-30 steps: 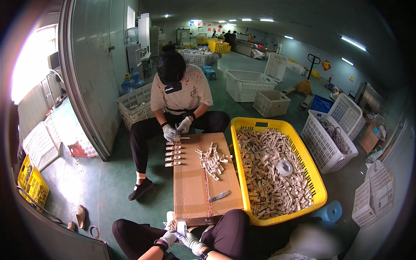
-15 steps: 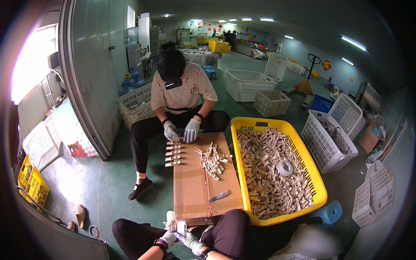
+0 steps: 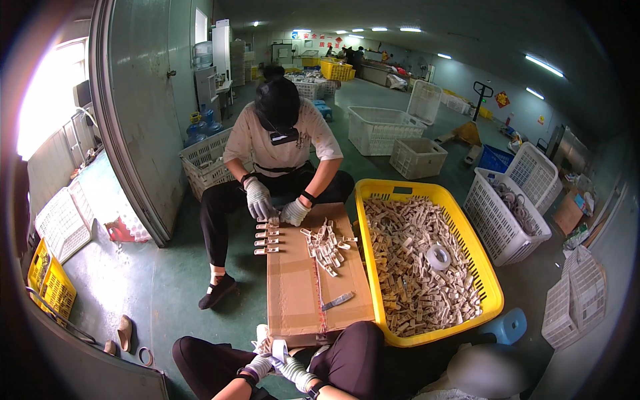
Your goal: Sorting wooden clothespins and bundling them into groups on a cardboard box.
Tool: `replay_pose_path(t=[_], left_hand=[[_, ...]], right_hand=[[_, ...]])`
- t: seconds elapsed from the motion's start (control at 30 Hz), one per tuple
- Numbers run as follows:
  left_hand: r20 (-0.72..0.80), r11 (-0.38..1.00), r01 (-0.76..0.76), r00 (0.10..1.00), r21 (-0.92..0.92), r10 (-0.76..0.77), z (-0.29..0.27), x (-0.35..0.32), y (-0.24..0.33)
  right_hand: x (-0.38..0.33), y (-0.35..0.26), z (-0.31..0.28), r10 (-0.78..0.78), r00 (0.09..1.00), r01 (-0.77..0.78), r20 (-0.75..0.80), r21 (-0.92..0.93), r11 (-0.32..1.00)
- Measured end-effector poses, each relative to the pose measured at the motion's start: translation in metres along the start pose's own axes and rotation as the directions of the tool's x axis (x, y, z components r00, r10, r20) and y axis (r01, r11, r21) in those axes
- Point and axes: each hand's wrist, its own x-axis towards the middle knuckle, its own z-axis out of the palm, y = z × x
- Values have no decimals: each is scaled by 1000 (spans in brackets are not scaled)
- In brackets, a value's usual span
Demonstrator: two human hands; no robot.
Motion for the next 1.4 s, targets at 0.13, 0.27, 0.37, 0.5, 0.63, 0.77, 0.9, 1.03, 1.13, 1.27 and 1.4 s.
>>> replay_pose_path(t=[0.13, 0.27, 0.37, 0.5, 0.63, 0.77, 0.9, 1.03, 1.13, 1.27, 1.4], left_hand=[[41, 1000, -16, 999, -12, 17, 5, 4, 0], [42, 997, -53, 998, -52, 55, -9, -3, -3], [60, 997, -22, 998, -79, 27, 16, -81, 31], [75, 342, -265, 873, 902, 481, 59, -122, 91], [429, -16, -500, 726, 866, 537, 121, -193, 174], [511, 201, -524, 852, 828, 117, 116, -194, 170], [640, 125, -681, 725, 721, 255, 97, -157, 126], [456, 712, -374, 886, 594, 84, 129, -159, 123], [348, 985, 7, 935, 175, -68, 114, -142, 103], [385, 946, -256, 908, 199, 164, 100, -134, 78], [300, 894, 249, 944, -372, -138, 97, -122, 76]], right_hand=[[15, 24, -11, 12, 1000, -13, -18, -29, 999], [12, 23, -2, 20, 1000, -21, -14, -78, 997], [18, 40, -7, -97, 986, 79, -134, -135, 988], [-13, 2, 8, 63, 989, -49, -136, 105, 993], [-36, -17, 14, 95, 993, -95, -69, 6, 995], [-71, -69, 38, 181, 977, -189, -111, -69, 980], [-75, -63, 39, 120, 992, -121, -31, -15, 993], [-77, -76, 37, 228, 973, -221, -47, 111, 969], [-75, -77, 33, 248, 969, -245, -14, 114, 963], [-73, -95, 17, 228, 953, -188, 201, -203, 961], [-48, -159, -28, -126, 968, 248, 218, -913, 324]])
